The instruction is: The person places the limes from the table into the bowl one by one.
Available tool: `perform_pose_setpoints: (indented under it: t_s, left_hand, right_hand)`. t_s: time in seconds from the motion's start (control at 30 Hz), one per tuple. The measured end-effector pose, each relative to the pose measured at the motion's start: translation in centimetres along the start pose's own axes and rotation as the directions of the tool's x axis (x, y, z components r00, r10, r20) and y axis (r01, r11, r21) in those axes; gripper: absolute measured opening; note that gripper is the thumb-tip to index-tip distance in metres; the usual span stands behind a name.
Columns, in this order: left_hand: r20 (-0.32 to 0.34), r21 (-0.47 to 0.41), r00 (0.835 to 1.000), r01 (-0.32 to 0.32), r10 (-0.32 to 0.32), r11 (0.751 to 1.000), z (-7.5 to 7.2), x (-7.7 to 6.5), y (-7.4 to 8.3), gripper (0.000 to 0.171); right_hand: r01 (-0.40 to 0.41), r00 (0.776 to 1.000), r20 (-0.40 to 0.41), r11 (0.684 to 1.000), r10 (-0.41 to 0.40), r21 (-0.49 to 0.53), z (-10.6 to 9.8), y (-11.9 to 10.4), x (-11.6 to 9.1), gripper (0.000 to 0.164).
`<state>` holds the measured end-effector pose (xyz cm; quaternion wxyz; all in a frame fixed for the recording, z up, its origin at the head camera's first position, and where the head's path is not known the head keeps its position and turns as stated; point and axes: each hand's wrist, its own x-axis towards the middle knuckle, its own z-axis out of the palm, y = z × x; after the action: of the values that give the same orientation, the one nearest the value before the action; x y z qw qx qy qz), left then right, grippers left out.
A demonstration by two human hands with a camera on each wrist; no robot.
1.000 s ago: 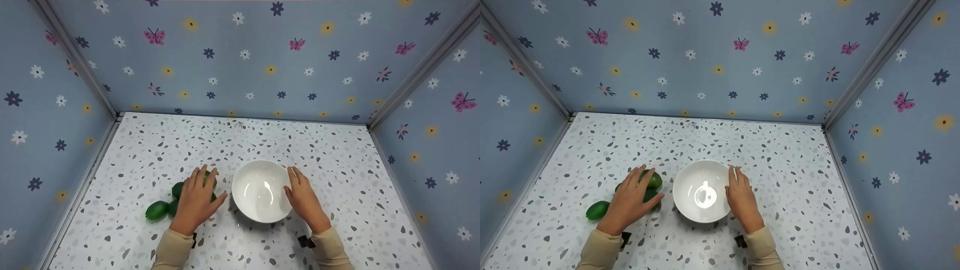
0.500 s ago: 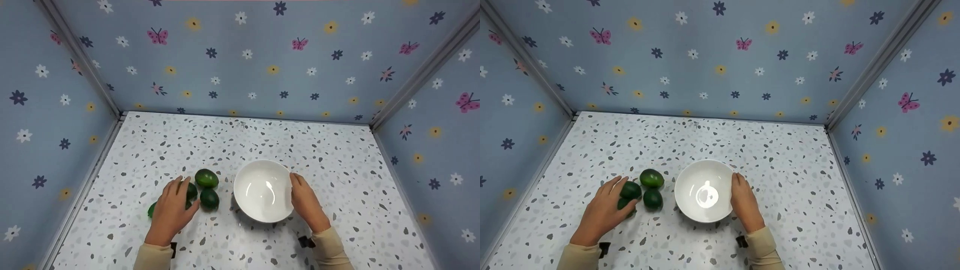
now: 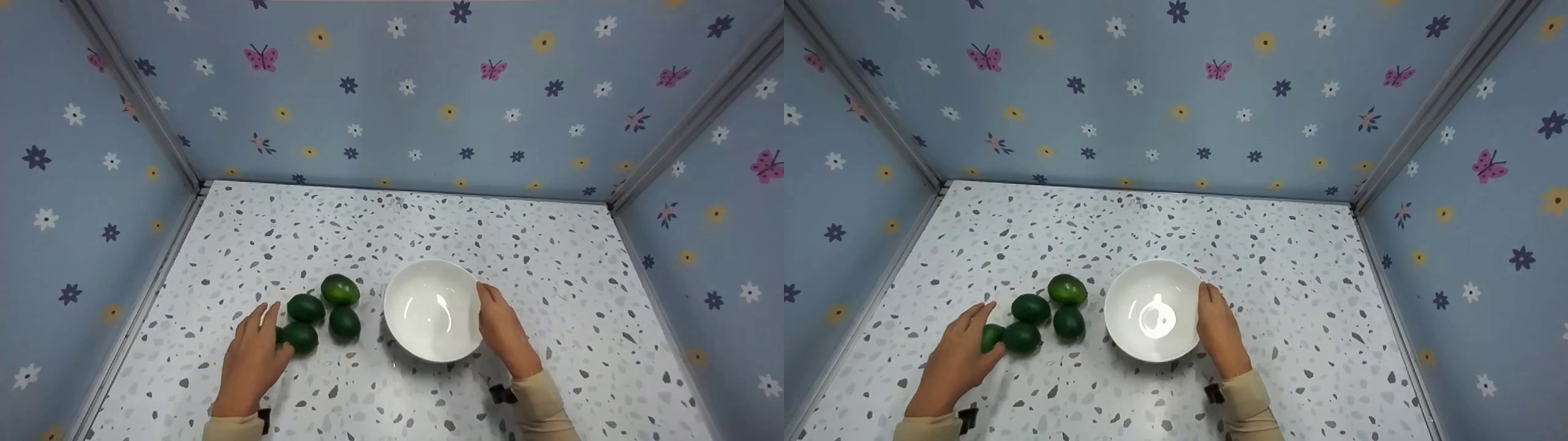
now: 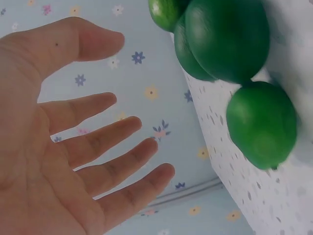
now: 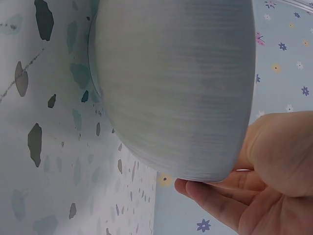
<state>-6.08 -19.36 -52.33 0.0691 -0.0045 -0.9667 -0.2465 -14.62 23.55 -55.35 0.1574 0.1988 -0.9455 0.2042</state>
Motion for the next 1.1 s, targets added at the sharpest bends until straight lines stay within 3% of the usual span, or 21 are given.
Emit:
perform_pose_setpoints:
  t_s: [0.2,0.33,0.43,0.5,0.8,1.1]
  left_hand:
    - [0.085,0.053,0.989,0.114,-0.118,0.992,0.0,-0.7,-2.4,0.069]
    - [0.184,0.069,0.962,0.191,-0.200,0.979,0.4,-0.9,-3.6,0.067]
    - [0.223,0.065,0.945,0.230,-0.239,0.971,0.7,-0.8,-4.2,0.067]
    - [0.221,0.056,0.943,0.241,-0.247,0.969,1.0,-0.8,-4.5,0.066]
    - [0.126,0.013,0.966,0.224,-0.224,0.974,2.4,-0.8,-5.4,0.056]
    - [0.120,-0.026,0.960,0.258,-0.254,0.966,2.3,-0.7,-5.6,0.053]
  right_hand:
    - [-0.011,1.000,0.006,1.000,0.011,0.009,0.1,0.1,0.0,0.047]
    - [-0.010,1.000,0.011,1.000,0.010,0.011,0.0,0.1,0.0,0.046]
    - [-0.011,1.000,0.009,1.000,0.011,0.027,-0.1,0.0,0.0,0.046]
    - [-0.011,1.000,0.004,0.999,0.010,0.036,-0.1,0.0,0.0,0.046]
    - [0.052,0.998,-0.033,0.999,-0.053,-0.013,0.1,0.2,-0.1,0.046]
    - [0.053,0.998,-0.021,0.999,-0.053,0.009,0.0,0.2,-0.1,0.047]
